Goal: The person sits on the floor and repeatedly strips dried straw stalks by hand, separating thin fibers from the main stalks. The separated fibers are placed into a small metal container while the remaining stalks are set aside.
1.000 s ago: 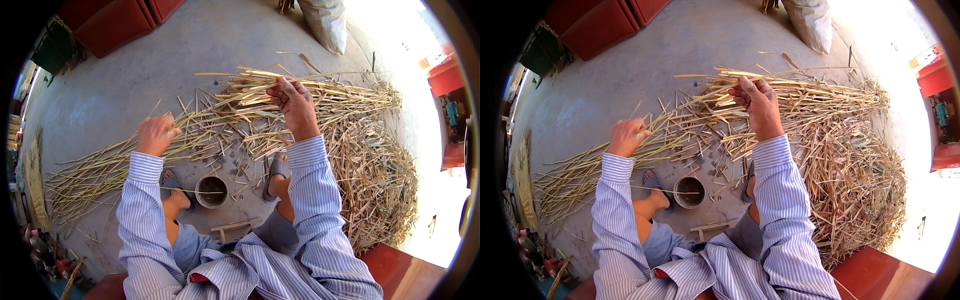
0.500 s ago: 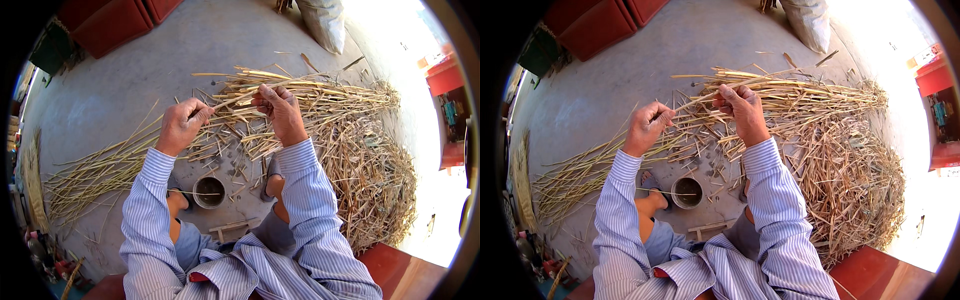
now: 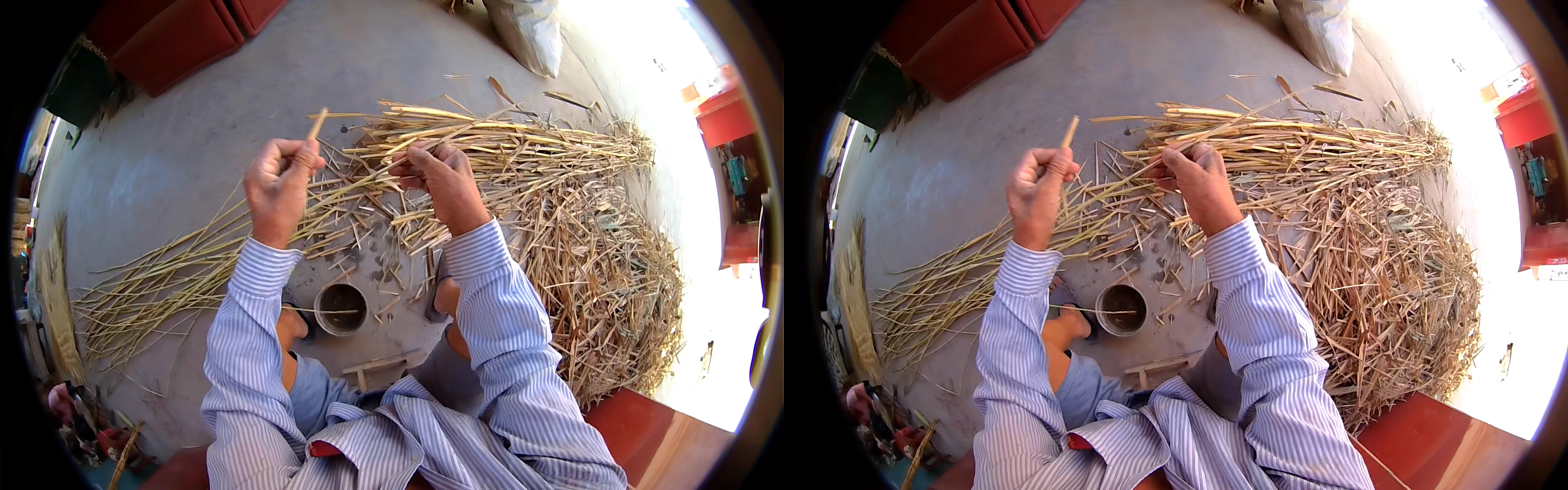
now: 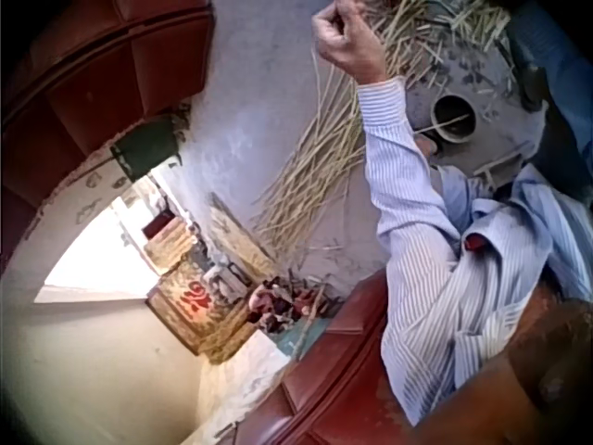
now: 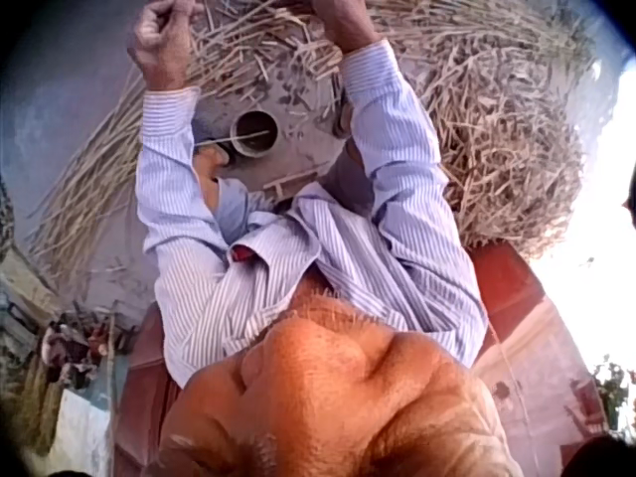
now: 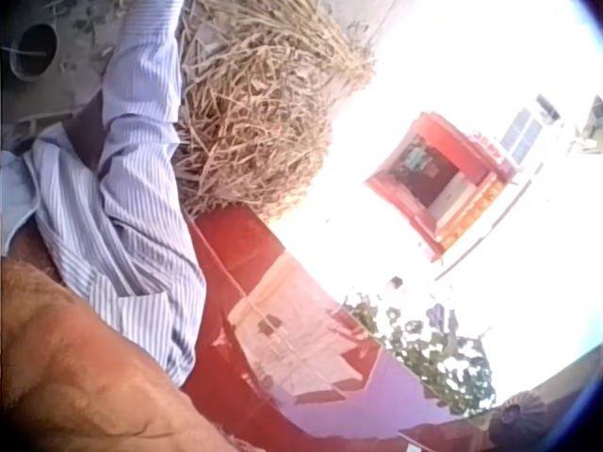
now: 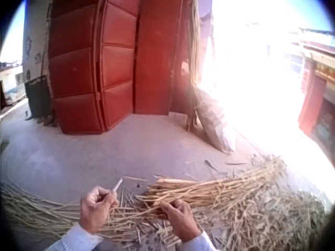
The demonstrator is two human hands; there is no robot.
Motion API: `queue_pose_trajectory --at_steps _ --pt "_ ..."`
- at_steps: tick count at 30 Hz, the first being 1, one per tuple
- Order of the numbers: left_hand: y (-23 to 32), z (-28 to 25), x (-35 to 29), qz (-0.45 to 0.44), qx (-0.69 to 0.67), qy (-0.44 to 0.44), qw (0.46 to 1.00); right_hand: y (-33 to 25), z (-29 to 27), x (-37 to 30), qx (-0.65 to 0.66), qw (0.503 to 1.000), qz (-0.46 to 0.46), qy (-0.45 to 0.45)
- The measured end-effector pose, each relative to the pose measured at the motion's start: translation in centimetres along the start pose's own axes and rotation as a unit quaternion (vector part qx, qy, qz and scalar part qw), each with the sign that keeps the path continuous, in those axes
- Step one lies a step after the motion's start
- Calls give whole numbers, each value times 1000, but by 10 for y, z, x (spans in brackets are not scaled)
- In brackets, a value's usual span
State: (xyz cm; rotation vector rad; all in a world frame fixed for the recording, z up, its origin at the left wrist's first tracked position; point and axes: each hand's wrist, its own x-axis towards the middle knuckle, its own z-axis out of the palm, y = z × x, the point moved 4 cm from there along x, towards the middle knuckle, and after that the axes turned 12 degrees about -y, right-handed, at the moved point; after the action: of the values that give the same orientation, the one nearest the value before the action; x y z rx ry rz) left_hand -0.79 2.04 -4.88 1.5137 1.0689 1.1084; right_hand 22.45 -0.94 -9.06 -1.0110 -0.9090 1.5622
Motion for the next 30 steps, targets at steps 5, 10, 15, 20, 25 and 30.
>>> queue_pose_trajectory --at_steps 5,10,15,20,25,30 --pt "12 -91 15 45 -25 104 993 -2 -21 0 -33 999 0 27" --pt "3 -51 -2 190 559 25 807 -6 -24 3 -12 999 -14 43" --pt "-13 2 -21 52 304 -202 929 -5 -14 8 1 999 -20 41" --pt "-30 0 -21 -54 79 -153 984 -10 -8 6 -1 999 -41 26" --pt "-33 -37 -10 -84 -76 12 994 -19 -20 3 -15 998 -44 29" --pt "-9 -53 -8 123 369 11 921 -17 -29 0 -3 998 -46 35"
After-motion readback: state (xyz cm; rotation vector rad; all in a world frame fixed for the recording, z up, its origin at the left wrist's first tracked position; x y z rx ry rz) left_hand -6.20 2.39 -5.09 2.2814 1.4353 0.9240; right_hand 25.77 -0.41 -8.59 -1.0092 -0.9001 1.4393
